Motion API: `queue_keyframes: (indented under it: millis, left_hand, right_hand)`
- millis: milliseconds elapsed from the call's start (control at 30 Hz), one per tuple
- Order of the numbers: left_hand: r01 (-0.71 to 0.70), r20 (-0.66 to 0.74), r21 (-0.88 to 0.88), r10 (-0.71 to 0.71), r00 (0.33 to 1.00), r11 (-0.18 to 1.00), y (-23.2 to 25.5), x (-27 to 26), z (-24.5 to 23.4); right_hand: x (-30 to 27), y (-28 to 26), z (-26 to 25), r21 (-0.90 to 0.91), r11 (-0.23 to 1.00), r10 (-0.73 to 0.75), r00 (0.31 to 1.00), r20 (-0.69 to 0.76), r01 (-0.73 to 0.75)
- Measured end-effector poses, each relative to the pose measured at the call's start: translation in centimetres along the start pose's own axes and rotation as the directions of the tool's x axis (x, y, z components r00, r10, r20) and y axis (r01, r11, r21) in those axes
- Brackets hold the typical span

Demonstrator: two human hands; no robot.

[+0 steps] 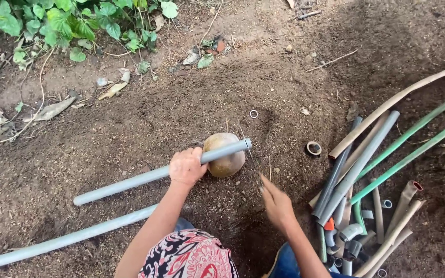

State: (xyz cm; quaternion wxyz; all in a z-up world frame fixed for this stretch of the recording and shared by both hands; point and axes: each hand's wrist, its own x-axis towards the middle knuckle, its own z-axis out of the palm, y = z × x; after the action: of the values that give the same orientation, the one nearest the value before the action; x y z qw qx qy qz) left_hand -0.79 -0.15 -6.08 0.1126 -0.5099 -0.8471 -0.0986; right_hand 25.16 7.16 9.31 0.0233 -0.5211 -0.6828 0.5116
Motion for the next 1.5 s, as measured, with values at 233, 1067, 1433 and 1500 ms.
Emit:
queue_keyframes:
  millis: [233,1067,1433,1500]
  left_hand:
    - [-0.024,-0.039,0.016,0.025,0.999,1.0,-0.3,-0.2,0.6]
    - [-0.06,-0.039,0.008,0.061,0.997,0.998,-0.3,0.0,-0.3]
    - [-0.013,0.032,-0.033,0.014,0.999,0.999,-0.3,0.0,-0.6]
    - [-0.018,0.041,-0.026,0.019,0.999,0.999,-0.3,-0.3,-0.6]
  right_hand:
    - [2.4,0.2,-0.1,-0.128,0.98,-0.154,0.988,0.005,0.153]
    - [0.4,-0.2,-0.2,-0.081,0.992,-0.102,0.994,-0.036,0.099]
    - [-3.6,0.8,-0.7,0.011,1.0,-0.002,0.999,-0.051,0.002]
    - [-2.3,2.4,-0.7,-0.009,1.0,-0.021,0.999,-0.048,0.02]
